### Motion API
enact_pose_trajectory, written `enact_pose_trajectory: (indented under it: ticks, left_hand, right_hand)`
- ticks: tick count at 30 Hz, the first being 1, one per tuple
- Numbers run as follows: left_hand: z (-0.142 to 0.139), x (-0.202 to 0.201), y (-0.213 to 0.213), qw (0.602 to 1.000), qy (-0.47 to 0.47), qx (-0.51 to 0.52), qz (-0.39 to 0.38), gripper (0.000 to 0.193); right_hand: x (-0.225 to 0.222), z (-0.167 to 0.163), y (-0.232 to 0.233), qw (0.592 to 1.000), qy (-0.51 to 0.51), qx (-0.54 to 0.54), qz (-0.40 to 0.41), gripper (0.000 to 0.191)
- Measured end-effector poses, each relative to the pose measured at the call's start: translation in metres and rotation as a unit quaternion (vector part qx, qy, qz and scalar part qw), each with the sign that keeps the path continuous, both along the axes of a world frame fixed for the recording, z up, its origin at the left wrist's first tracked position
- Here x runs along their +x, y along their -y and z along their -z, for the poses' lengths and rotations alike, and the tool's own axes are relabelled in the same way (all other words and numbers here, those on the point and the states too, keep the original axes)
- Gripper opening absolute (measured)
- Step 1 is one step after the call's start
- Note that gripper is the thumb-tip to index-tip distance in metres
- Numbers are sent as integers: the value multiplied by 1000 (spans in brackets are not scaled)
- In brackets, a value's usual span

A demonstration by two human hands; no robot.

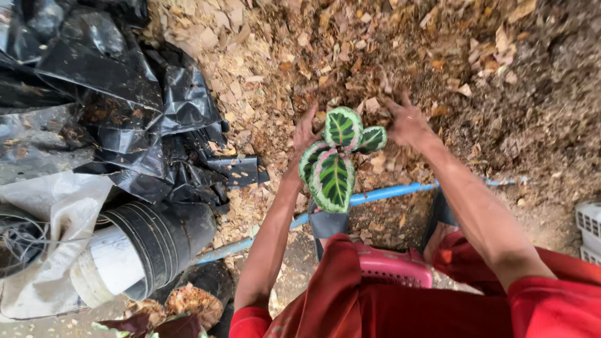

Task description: The person sits on a low stool in a plant nursery and pots plants by hand. They take plants from a white crate, fill black plastic grow bags with soil scooped from a pile on the ground, press a plant into each bag, add more soil around the roots, and set the finished potted plants aside on the ground.

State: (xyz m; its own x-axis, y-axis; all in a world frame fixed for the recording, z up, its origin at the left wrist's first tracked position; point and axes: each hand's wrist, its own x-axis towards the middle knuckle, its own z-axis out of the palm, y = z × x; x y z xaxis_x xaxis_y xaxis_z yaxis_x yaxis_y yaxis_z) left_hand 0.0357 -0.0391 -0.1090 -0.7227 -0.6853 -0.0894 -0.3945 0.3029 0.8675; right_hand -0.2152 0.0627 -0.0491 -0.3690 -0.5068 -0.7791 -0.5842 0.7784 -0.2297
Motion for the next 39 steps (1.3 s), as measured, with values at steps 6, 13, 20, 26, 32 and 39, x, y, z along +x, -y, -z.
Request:
enact_pose_trajectory:
  ticks: [6, 13, 20, 26, 32, 39]
  left_hand:
    - [-5, -9, 3, 994, 21, -73, 76, 66]
    - [0, 6, -17, 984, -41, -172, -6, 34]
    - [14, 15, -17, 969, -76, -233, 10, 28]
    - [-8, 23, -14, 969, -28, -238, 62, 20]
    - [-14, 23, -9, 954, -30, -286, 84, 21]
    - [-12, 21, -11, 953, -6, -297, 58, 29]
  right_hand:
    - [-29, 17, -26, 863, 321, -239, 308, 112]
    - [-1, -45, 10, 967, 199, -158, 31, 101]
    - [28, -38, -6, 909, 14, -373, -187, 47]
    - [24, -33, 18, 964, 34, -167, -202, 21]
    - [50, -29, 74, 967, -12, -163, -197, 41]
    - [54, -29, 81, 962, 26, -154, -225, 25]
